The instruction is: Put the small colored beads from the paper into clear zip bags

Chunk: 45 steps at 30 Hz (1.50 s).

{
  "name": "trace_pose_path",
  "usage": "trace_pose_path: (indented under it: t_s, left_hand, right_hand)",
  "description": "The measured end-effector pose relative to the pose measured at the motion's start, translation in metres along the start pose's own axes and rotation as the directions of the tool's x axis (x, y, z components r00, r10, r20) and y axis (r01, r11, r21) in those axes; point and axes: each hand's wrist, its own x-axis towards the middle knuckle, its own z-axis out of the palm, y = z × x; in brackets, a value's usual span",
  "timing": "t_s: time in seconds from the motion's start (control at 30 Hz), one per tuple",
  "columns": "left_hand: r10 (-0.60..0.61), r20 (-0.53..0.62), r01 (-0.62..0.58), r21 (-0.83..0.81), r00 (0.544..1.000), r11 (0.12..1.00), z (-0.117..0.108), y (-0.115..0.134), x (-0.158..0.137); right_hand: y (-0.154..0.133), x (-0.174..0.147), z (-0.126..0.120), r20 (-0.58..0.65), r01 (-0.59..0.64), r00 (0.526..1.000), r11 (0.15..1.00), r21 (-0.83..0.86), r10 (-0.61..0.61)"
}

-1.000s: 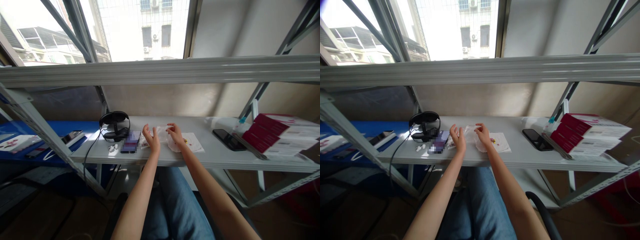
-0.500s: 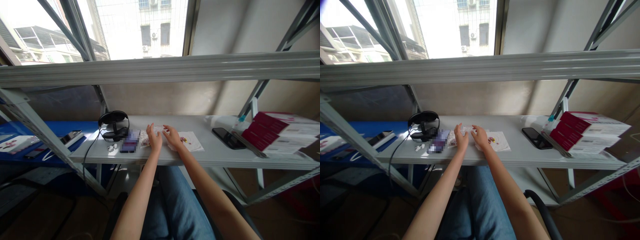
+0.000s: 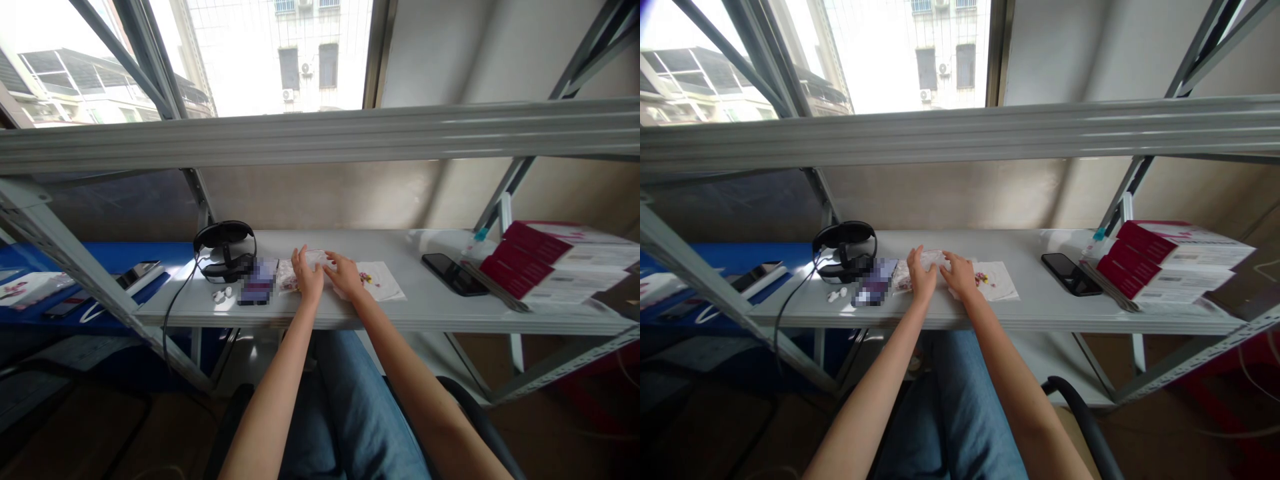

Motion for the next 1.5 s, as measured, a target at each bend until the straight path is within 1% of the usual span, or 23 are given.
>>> trace_pose_path:
  t_s: [0.13,0.3,0.4,0.47,0.6,0.77,0.87,0.97,1.1,1.17,1.23,1.33,1.5]
  left_hand:
    - [0.038,-0.03,-0.039,-0.012,0.999,0.999,0.0,-0.001,0.001]
    - [0.064,-0.053,-0.066,-0.031,0.997,0.997,0.001,-0.003,0.003]
    - [0.081,-0.063,-0.083,-0.03,0.995,0.996,0.002,-0.003,0.003]
    - [0.073,-0.063,-0.074,-0.024,0.995,0.997,0.002,-0.002,0.003]
    - [0.048,-0.039,-0.048,-0.013,0.998,0.999,0.001,-0.001,0.002]
    - [0.042,-0.037,-0.043,-0.013,0.998,0.999,0.002,-0.001,0.002]
    - [0.036,-0.029,-0.037,-0.032,0.999,0.999,0.003,-0.002,0.003]
    - [0.025,-0.025,-0.026,-0.039,0.999,0.999,0.004,-0.003,0.004]
    - [0.028,-0.039,-0.029,-0.004,0.999,1.0,0.005,-0.002,0.004]
    - [0.037,-0.019,-0.037,0.016,0.999,0.999,0.005,-0.002,0.004]
    - [0.026,0.016,-0.026,0.036,1.0,0.999,0.007,-0.002,0.005]
    - [-0.008,0.058,0.005,0.051,0.998,0.999,0.009,-0.003,0.006]
    - [0.004,0.067,-0.007,0.032,0.998,0.999,0.008,-0.003,0.011]
  right_hand:
    - [0.004,0.001,0.001,-0.015,0.007,1.0,0.998,0.056,-0.006]
    - [0.007,0.002,0.003,-0.053,0.05,0.998,0.989,0.136,-0.043]
    - [0.005,0.001,0.0,-0.05,0.059,0.997,0.988,0.14,-0.053]
    - [0.004,0.0,-0.002,-0.05,0.021,0.999,0.995,0.102,-0.016]
    - [0.0,-0.001,-0.005,-0.066,-0.109,0.992,0.994,-0.025,0.107]
    - [0.0,-0.002,-0.006,-0.044,-0.126,0.991,0.989,-0.075,0.123]
    - [0.001,-0.002,-0.006,-0.058,-0.17,0.984,0.982,-0.086,0.166]
    - [0.001,-0.002,-0.007,-0.036,-0.197,0.98,0.975,-0.104,0.194]
    - [-0.001,-0.003,-0.007,-0.058,-0.24,0.971,0.959,-0.149,0.234]
    - [-0.002,-0.003,-0.008,-0.057,-0.265,0.964,0.95,-0.162,0.259]
    - [-0.002,-0.002,-0.008,-0.041,-0.256,0.967,0.955,-0.153,0.253]
    - [-0.001,-0.002,-0.007,-0.032,-0.206,0.979,0.972,-0.117,0.203]
    - [0.001,-0.002,-0.005,0.003,-0.111,0.994,0.991,-0.076,0.111]
